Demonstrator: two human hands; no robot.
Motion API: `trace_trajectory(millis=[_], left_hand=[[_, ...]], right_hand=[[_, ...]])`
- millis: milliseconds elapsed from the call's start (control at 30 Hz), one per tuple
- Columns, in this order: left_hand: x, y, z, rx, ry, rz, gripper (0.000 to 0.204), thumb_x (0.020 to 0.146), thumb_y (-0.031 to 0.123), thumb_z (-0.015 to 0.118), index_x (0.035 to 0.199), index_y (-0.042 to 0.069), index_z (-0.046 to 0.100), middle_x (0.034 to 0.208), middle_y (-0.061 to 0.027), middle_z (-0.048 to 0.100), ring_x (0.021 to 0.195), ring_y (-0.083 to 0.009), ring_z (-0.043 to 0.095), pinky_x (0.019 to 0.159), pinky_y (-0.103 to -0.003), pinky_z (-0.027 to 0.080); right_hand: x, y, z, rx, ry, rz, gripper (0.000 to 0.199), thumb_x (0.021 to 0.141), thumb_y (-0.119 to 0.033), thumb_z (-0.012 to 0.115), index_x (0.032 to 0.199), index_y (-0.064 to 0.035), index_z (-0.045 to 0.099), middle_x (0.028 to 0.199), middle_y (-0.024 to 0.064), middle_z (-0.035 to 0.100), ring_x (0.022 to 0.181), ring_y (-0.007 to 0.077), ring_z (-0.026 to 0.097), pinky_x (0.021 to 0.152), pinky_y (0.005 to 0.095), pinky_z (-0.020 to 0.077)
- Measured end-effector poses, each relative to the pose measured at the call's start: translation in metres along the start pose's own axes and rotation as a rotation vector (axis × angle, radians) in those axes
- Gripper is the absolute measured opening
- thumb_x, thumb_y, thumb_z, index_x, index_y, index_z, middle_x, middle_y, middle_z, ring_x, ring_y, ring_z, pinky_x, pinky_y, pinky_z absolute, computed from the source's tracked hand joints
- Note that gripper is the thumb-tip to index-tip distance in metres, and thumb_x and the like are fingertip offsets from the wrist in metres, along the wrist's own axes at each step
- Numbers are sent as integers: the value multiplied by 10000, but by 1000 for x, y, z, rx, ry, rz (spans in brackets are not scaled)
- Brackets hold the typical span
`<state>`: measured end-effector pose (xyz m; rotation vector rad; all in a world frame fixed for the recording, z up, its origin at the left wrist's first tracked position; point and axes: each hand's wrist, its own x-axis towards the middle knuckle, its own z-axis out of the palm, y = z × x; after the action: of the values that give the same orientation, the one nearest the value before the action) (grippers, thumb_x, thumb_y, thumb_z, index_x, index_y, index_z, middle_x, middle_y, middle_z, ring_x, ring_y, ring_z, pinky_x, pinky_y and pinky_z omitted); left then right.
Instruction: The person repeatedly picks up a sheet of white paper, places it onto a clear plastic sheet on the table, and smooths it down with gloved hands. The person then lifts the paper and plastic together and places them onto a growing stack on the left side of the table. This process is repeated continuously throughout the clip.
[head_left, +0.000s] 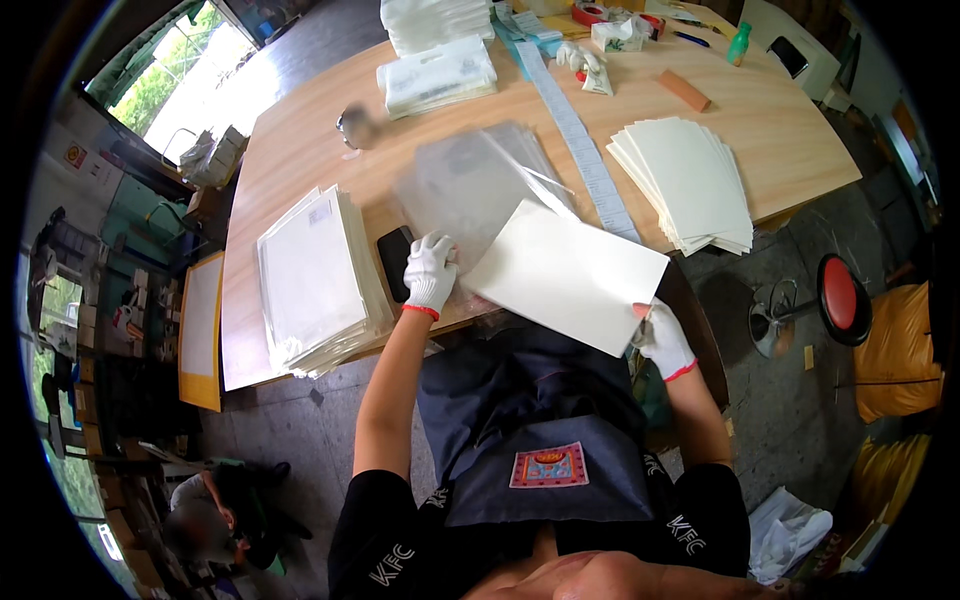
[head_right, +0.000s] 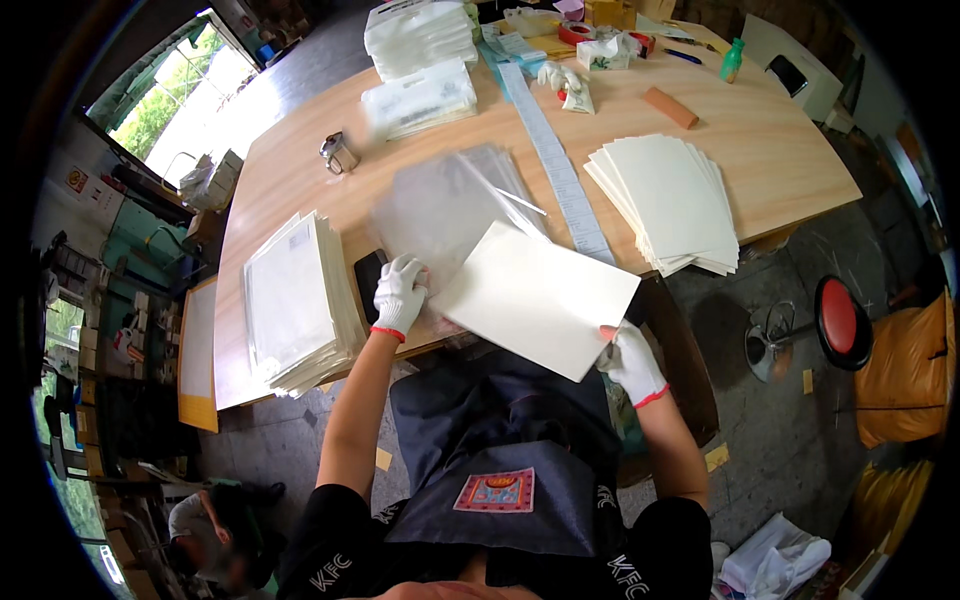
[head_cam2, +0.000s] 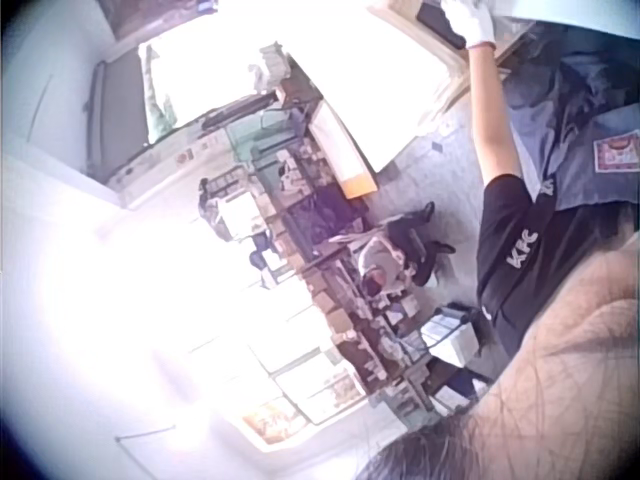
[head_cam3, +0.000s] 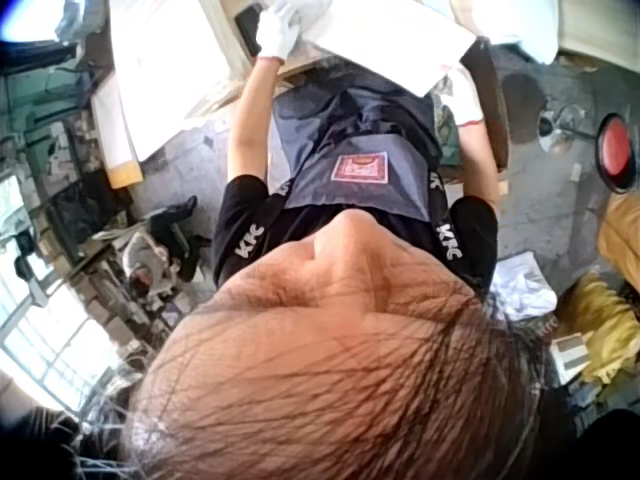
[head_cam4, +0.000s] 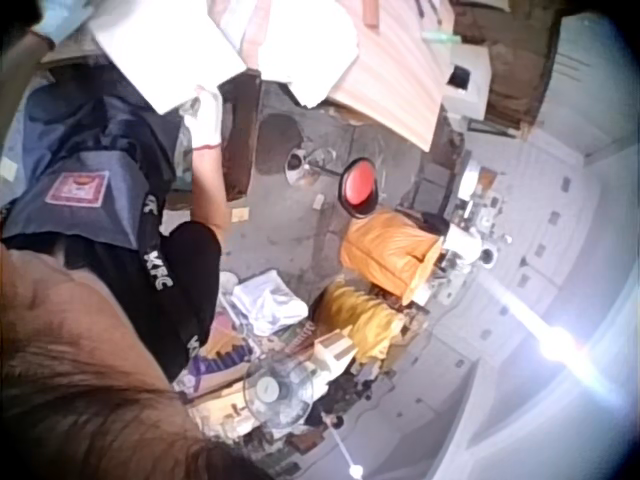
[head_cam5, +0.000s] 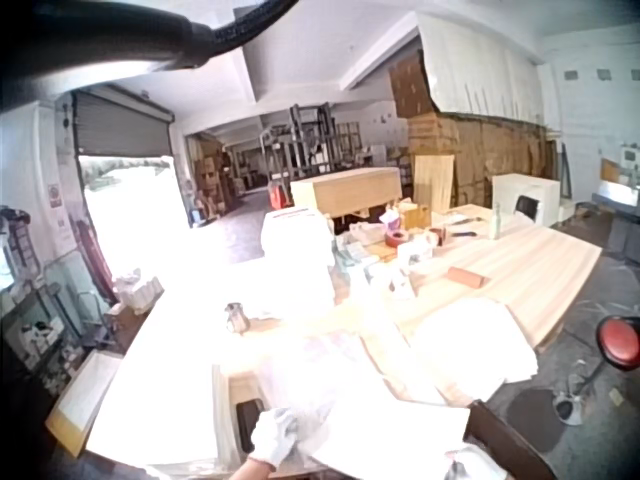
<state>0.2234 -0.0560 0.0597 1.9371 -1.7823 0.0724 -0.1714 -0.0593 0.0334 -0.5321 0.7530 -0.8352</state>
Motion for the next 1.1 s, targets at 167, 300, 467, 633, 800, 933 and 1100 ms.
trace_trajectory(millis=[167, 300, 467, 633, 800, 933, 1100], left_hand=[[2, 5, -13, -40, -42, -120, 240, 700, 25, 525, 896, 135, 608, 929, -68, 613, 790, -297, 600, 632, -405, 479], [-15, 32, -15, -247, 84, -2, 279, 688, -40, 488, 904, 89, 609, 908, -79, 615, 713, -273, 589, 584, -340, 465], [-52, 62, 38, -1148, 576, -461, 670, 753, -78, 542, 1349, 129, 318, 1315, -151, 409, 1040, -247, 539, 833, -332, 474], [-35, 76, 32, -1537, 327, -881, 264, 858, 75, 553, 1113, 13, 533, 967, -83, 623, 788, -158, 611, 684, -276, 499], [-81, 89, 37, -1182, 35, -726, 152, 848, 56, 572, 974, -19, 608, 842, -85, 651, 734, -148, 620, 656, -254, 500], [-146, 85, 69, -1455, 29, -748, 200, 824, 23, 575, 1011, -48, 576, 908, -81, 645, 840, -152, 607, 718, -265, 488], [-165, 75, 44, -1080, -235, -289, 163, 869, 45, 560, 1019, -18, 570, 924, -79, 641, 811, -160, 621, 700, -282, 527]], right_hand=[[3, 31, 27, 80, 63, -64, 230, 822, -91, 537, 1044, -33, 530, 848, 49, 598, 592, 123, 557, 447, 220, 390], [-7, 47, 49, 178, 45, -91, 188, 858, -119, 533, 1022, -29, 525, 808, 49, 580, 555, 116, 532, 428, 219, 359], [-26, 46, 67, 134, -99, -108, 283, 879, -91, 496, 1150, -17, 467, 931, 68, 582, 629, 113, 548, 471, 221, 384], [-25, 31, 78, 43, -95, -83, 275, 877, -98, 507, 1135, -11, 470, 910, 70, 583, 636, 128, 575, 466, 230, 411], [-20, 21, 77, -80, -34, 35, 192, 886, -119, 525, 1034, -4, 481, 781, 76, 573, 521, 183, 595, 401, 263, 430], [-20, 51, 80, -175, 72, 116, 169, 880, -96, 533, 1018, -4, 500, 838, 82, 577, 546, 208, 624, 444, 282, 518], [-13, 72, 85, -245, 36, 75, 166, 880, -51, 497, 1036, 6, 488, 921, 103, 565, 682, 220, 641, 575, 304, 566]])
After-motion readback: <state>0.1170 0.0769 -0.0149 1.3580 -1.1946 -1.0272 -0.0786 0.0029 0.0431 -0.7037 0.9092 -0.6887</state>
